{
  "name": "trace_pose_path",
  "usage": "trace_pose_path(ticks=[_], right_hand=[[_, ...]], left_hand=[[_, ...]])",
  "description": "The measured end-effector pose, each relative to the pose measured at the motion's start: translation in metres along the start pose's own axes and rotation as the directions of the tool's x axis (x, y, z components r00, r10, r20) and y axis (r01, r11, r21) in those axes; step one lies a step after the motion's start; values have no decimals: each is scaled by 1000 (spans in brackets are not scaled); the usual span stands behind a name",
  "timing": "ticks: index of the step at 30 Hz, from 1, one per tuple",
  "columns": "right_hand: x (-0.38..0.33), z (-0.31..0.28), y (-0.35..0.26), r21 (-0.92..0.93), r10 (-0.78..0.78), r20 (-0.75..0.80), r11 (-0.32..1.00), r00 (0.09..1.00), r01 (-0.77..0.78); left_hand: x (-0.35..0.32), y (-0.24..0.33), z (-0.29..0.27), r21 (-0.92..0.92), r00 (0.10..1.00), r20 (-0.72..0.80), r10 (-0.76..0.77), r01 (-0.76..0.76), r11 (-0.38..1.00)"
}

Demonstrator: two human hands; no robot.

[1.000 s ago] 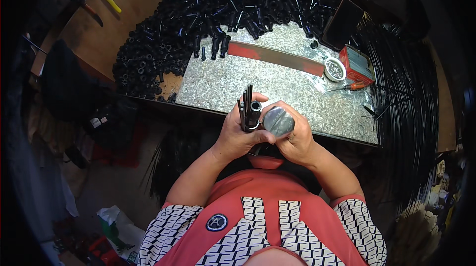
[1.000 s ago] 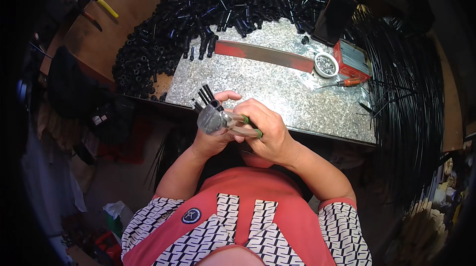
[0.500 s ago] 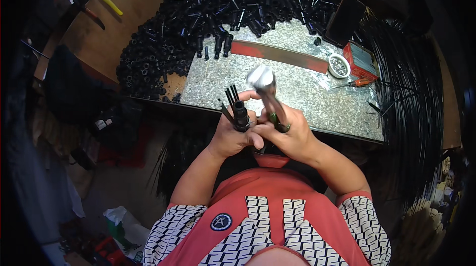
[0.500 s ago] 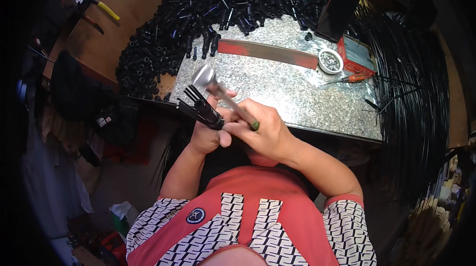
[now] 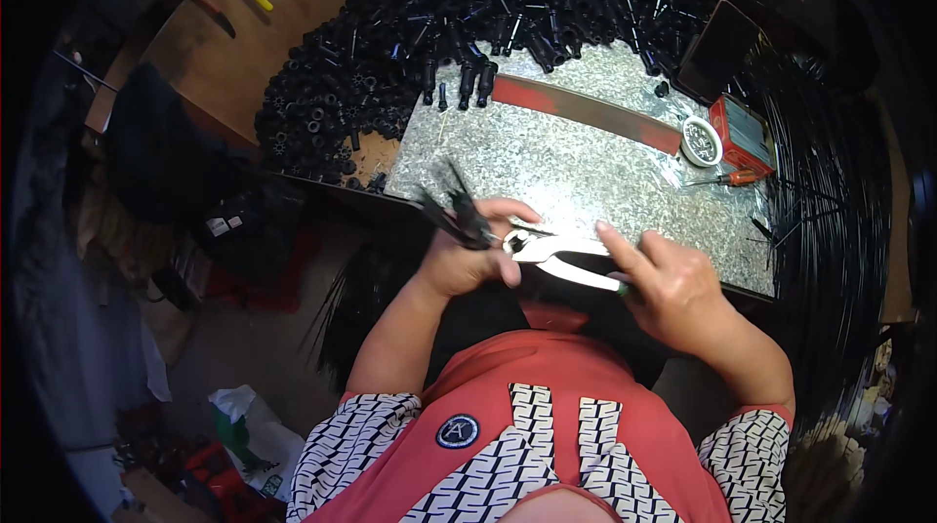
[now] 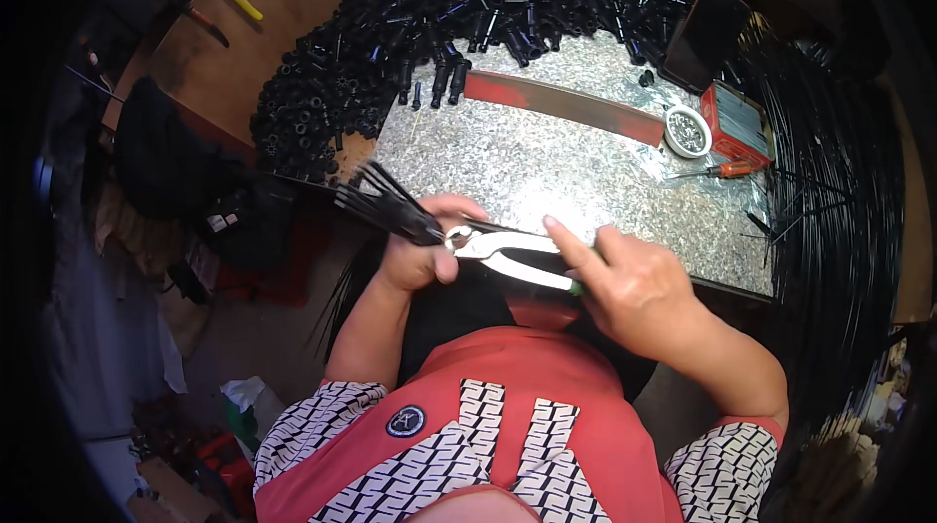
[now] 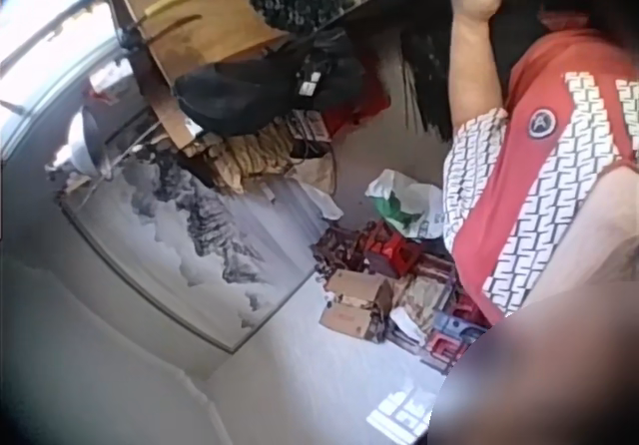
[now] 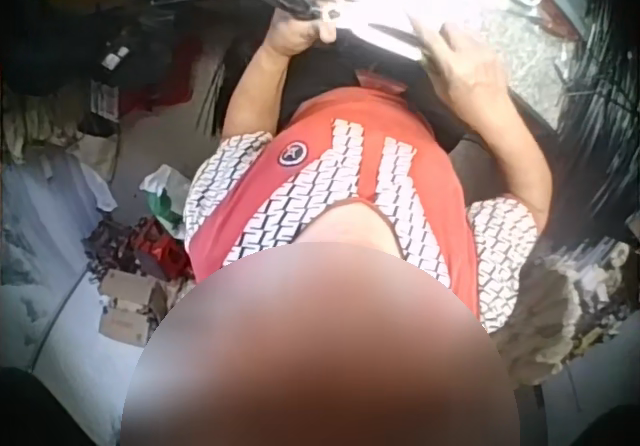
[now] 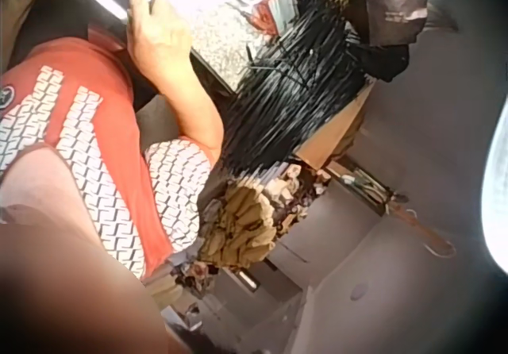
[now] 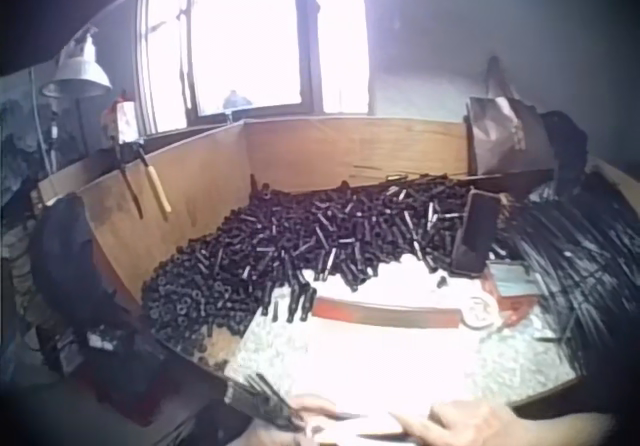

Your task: Assembling bundles of black wires by securing them with connectors or ties at a workbench.

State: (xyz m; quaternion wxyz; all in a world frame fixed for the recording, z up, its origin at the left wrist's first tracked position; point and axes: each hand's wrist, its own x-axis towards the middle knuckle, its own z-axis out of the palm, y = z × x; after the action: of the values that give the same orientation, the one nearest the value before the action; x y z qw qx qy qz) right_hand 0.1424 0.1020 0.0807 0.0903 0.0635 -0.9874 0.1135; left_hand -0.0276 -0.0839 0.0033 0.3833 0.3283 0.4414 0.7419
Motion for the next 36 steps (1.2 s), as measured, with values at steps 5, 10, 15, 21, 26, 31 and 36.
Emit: trace_pose_path(ticks=[5, 10, 15, 21, 26, 31, 36], right_hand=[[-1, 11, -2, -20, 3, -40, 1000, 999, -4], [2, 16, -7, 59, 70, -41, 996, 997, -68], [0, 26, -6, 24, 77, -106, 997, 991, -75], [-3, 26, -1, -138, 13, -187, 990, 982, -39], [-6, 20, 4, -290, -46, -204, 957, 978, -15], [-6, 12, 6, -278, -54, -156, 961, 986, 9], [-8, 15, 5, -232, -35, -170, 973, 985, -5]], left_hand=[[3, -2, -3, 117, 999, -33, -22, 26, 993], [2, 5, 4, 159, 995, -96, 2, 14, 987], [3, 2, 8, 173, 992, -120, 48, -27, 985], [5, 4, 9, 207, 998, -70, -7, 21, 978], [6, 5, 10, 270, 999, -29, -22, 29, 962], [6, 4, 13, 323, 998, -42, -37, 49, 945], [6, 3, 14, 239, 995, -31, -94, 99, 966]])
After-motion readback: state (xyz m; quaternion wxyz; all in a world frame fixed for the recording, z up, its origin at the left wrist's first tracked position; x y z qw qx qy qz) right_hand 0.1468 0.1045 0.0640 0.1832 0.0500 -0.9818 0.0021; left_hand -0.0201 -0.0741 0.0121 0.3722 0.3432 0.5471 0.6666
